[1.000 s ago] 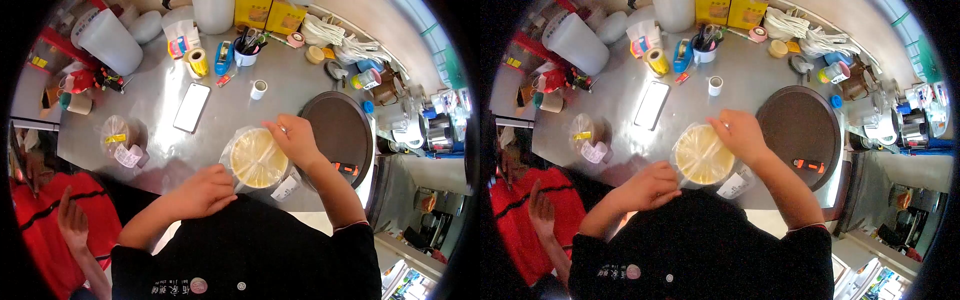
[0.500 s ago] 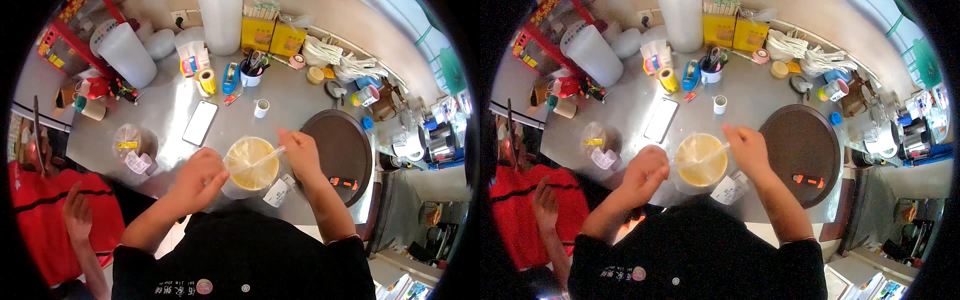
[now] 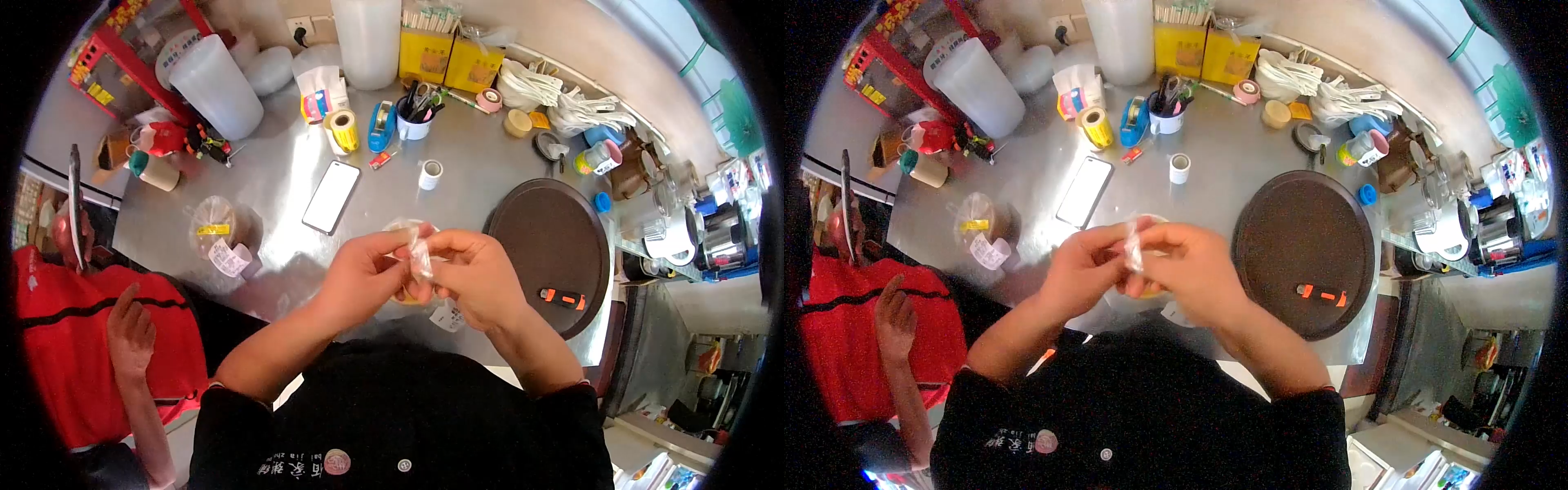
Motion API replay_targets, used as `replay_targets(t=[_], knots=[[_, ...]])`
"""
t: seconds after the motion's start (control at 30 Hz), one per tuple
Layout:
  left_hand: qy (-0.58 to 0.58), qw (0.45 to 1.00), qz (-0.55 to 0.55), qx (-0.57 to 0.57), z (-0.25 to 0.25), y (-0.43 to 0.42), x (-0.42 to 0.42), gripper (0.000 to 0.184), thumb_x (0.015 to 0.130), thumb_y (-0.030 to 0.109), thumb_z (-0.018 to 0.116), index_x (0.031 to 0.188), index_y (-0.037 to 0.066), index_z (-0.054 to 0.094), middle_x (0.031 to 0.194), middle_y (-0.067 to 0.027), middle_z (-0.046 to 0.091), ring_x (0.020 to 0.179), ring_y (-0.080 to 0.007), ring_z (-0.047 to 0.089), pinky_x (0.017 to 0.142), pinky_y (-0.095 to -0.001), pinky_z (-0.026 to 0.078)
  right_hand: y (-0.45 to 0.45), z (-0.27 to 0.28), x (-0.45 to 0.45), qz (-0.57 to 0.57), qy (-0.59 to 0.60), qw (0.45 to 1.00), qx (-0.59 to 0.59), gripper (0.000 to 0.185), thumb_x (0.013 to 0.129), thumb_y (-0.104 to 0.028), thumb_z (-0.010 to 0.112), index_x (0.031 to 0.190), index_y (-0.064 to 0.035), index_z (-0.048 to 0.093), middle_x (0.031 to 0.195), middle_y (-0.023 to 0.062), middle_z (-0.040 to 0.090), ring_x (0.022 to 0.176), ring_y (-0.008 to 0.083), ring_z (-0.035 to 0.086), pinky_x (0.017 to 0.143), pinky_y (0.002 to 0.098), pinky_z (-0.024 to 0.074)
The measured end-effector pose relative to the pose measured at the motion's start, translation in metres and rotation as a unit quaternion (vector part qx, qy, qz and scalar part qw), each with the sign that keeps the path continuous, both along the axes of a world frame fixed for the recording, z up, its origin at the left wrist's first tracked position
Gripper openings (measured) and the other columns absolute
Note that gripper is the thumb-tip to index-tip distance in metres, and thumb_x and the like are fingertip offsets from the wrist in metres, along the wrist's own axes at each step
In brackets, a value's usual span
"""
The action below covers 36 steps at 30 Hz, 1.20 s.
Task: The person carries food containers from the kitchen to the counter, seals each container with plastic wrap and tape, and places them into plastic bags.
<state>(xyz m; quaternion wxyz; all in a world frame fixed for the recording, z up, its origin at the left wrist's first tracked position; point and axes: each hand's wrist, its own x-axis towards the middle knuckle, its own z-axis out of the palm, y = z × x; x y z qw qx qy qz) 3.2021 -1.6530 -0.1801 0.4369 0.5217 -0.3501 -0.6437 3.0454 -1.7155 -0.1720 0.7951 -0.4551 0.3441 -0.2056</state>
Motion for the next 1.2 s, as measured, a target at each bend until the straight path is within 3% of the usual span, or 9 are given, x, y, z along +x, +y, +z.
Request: replay_targets(t=[0.03,0.1,0.2,0.37,0.5,0.8,1.0,1.07,1.2], knots=[[0.001,1.000,0.000,0.003,-0.004,-0.002,-0.001,0.041,0.081,0.002,0.053,0.122,0.008,0.053,0.083,-0.0041,0.060,0.083,-0.0103,0.056,0.074,-0.0247,0.045,0.000,0.004,0.002,0.031,-0.006,0.999,-0.004,0.018,0.079,-0.003,0.058,0.096,0.0021,0.060,0.086,0.0077,0.062,0.069,0.0138,0.060,0.061,0.0215,0.0457],[-0.337,0.887,0.019,-0.316,-0.016,-0.005,-0.001,0.038,0.073,0.006,0.063,0.110,0.009,0.060,0.075,-0.0056,0.059,0.077,-0.0194,0.055,0.069,-0.0316,0.044,-0.005,-0.007,-0.001,0.025,-0.005,0.998,-0.062,0.016,0.078,0.000,0.060,0.094,0.0015,0.060,0.084,0.0064,0.061,0.070,0.0112,0.058,0.061,0.0199,0.0441],[-0.419,0.827,-0.059,-0.371,-0.019,-0.006,0.015,0.031,0.067,0.007,0.070,0.097,0.007,0.062,0.070,-0.0042,0.056,0.066,-0.0196,0.053,0.062,-0.0318,0.042,-0.015,0.002,-0.008,0.051,0.042,0.986,-0.152,0.017,0.076,0.002,0.062,0.092,-0.0012,0.058,0.082,0.0025,0.058,0.075,0.0062,0.054,0.065,0.0182,0.0425],[-0.388,0.908,-0.066,-0.143,-0.036,0.014,0.047,0.021,0.076,0.022,0.066,0.065,0.006,0.058,0.057,-0.0070,0.048,0.059,-0.0253,0.046,0.056,-0.0353,0.037,-0.031,-0.062,-0.026,-0.038,0.221,0.930,-0.291,0.013,0.076,-0.011,0.066,0.086,-0.0022,0.062,0.065,-0.0008,0.052,0.060,0.0058,0.047,0.056,0.0216,0.0395],[-0.447,0.863,-0.004,-0.236,-0.032,0.010,0.032,0.035,0.075,0.021,0.066,0.051,0.006,0.044,0.052,-0.0070,0.044,0.058,-0.0248,0.044,0.053,-0.0350,0.034,-0.024,-0.046,-0.010,-0.036,0.272,0.845,-0.460,0.025,0.074,-0.019,0.068,0.062,-0.0037,0.053,0.056,0.0064,0.044,0.051,0.0180,0.044,0.049,0.0316,0.0371],[-0.450,0.809,-0.006,-0.378,-0.049,0.025,0.043,0.023,0.060,0.008,0.065,0.051,0.009,0.044,0.057,-0.0011,0.044,0.063,-0.0215,0.045,0.055,-0.0353,0.034,-0.021,-0.084,-0.025,-0.054,0.262,0.830,-0.490,0.029,0.072,-0.006,0.065,0.058,-0.0035,0.041,0.058,0.0032,0.040,0.052,0.0142,0.038,0.049,0.0281,0.0307],[-0.294,0.889,0.083,-0.341,-0.053,0.006,0.086,0.014,0.074,0.012,0.063,0.086,0.005,0.057,0.088,-0.0075,0.056,0.081,-0.0213,0.053,0.070,-0.0329,0.043,-0.077,-0.025,0.044,-0.101,0.276,0.757,-0.584,0.007,0.075,-0.008,0.064,0.081,-0.0040,0.064,0.070,0.0032,0.054,0.064,0.0139,0.053,0.061,0.0229,0.0418],[-0.279,0.900,0.118,-0.314,-0.060,-0.007,0.108,0.020,0.078,0.013,0.061,0.096,0.004,0.058,0.096,-0.0086,0.056,0.084,-0.0196,0.054,0.072,-0.0307,0.044,-0.107,-0.038,0.095,-0.036,0.246,0.790,-0.561,0.013,0.076,-0.009,0.063,0.087,-0.0034,0.064,0.072,0.0059,0.058,0.066,0.0142,0.055,0.060,0.0246,0.0428],[-0.211,0.935,0.184,-0.219,-0.096,-0.025,0.143,0.012,0.082,0.006,0.054,0.094,0.003,0.057,0.095,-0.0072,0.056,0.087,-0.0143,0.054,0.072,-0.0249,0.044,-0.156,-0.099,0.216,0.041,0.202,0.756,-0.621,0.013,0.079,-0.009,0.052,0.083,-0.0022,0.063,0.083,0.0186,0.060,0.077,0.0345,0.059,0.069,0.0400,0.0465]])
